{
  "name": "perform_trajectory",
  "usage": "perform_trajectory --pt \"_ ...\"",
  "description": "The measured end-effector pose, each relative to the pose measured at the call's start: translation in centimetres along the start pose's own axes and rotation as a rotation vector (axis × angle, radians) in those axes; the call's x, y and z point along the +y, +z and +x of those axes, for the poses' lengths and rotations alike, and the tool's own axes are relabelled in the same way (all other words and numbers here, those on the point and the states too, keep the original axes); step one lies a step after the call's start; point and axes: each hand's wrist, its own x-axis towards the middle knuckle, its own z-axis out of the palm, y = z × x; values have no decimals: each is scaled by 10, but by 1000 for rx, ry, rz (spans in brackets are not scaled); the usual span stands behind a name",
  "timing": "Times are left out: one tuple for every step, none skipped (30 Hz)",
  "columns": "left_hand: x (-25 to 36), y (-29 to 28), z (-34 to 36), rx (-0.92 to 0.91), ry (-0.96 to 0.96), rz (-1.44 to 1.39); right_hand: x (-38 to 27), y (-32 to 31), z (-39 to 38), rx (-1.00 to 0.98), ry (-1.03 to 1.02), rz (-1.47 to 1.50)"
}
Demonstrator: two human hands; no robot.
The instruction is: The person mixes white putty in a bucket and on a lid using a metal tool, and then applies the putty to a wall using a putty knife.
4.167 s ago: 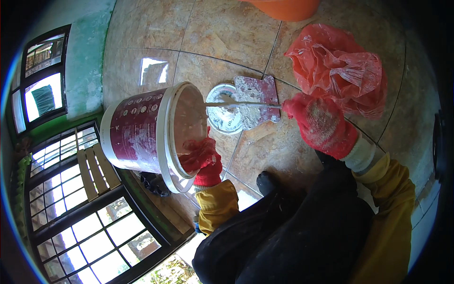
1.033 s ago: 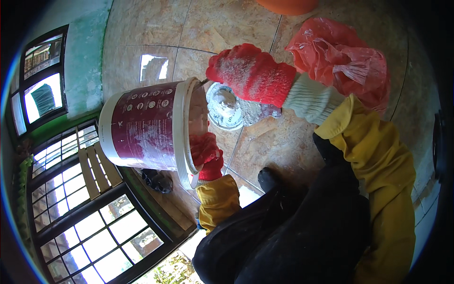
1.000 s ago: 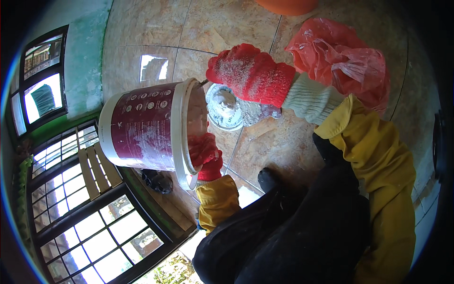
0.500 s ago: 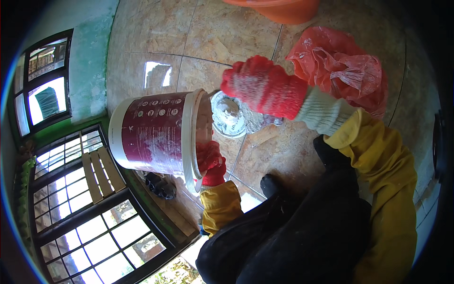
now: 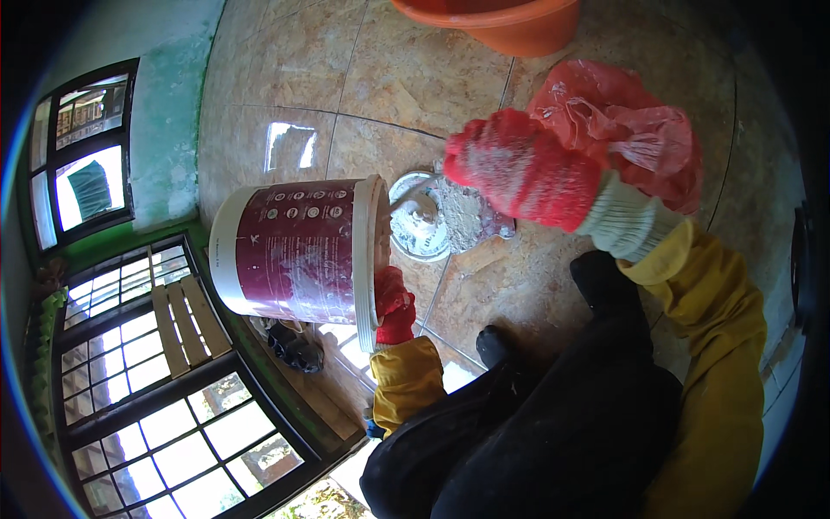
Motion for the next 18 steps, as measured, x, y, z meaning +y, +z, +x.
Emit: perform_trajectory --pt "0 0 0 -4 -7 -9 6 -1 -6 1 -3 1" --pt "0 -1 2 -4 -6 -21 11 -4 -12 127 -33 109" --pt "1 -3 0 14 5 -33 14 -5 -14 254 -63 218" --pt "3 -5 -1 32 20 -46 11 -3 -12 254 -64 220" --pt "4 -8 -2 69 38 -71 6 -3 -9 162 -22 193" --pt "5 -11 -3 106 57 -96 3 -3 -5 70 19 166" --pt "7 -14 -4 143 77 -121 0 -1 -3 68 23 166" --pt "6 -15 -3 178 98 -146 -2 1 0 86 42 184" --pt "6 -15 -4 199 104 -126 -3 2 1 104 61 201" --pt "5 -16 -4 208 110 -118 -1 2 0 102 62 199" --pt "5 -14 -5 211 121 -100 -1 3 1 24 59 149" --pt "5 -13 -4 211 127 -77 -1 4 0 -54 56 97" --pt "4 -11 -4 211 130 -67 -2 3 -6 -56 54 99" --pt "4 -9 -5 209 141 -53 -6 0 -18 8 79 303" --pt "5 -8 -7 202 148 -52 -13 -3 -27 72 103 508" --pt "3 -6 -6 195 147 -59 -21 -11 -34 -104 120 635" --pt "3 -7 -2 192 137 -82 -33 -8 -42 2 103 648" --pt "2 -9 0 183 119 -132 -46 -7 -52 -22 159 804"
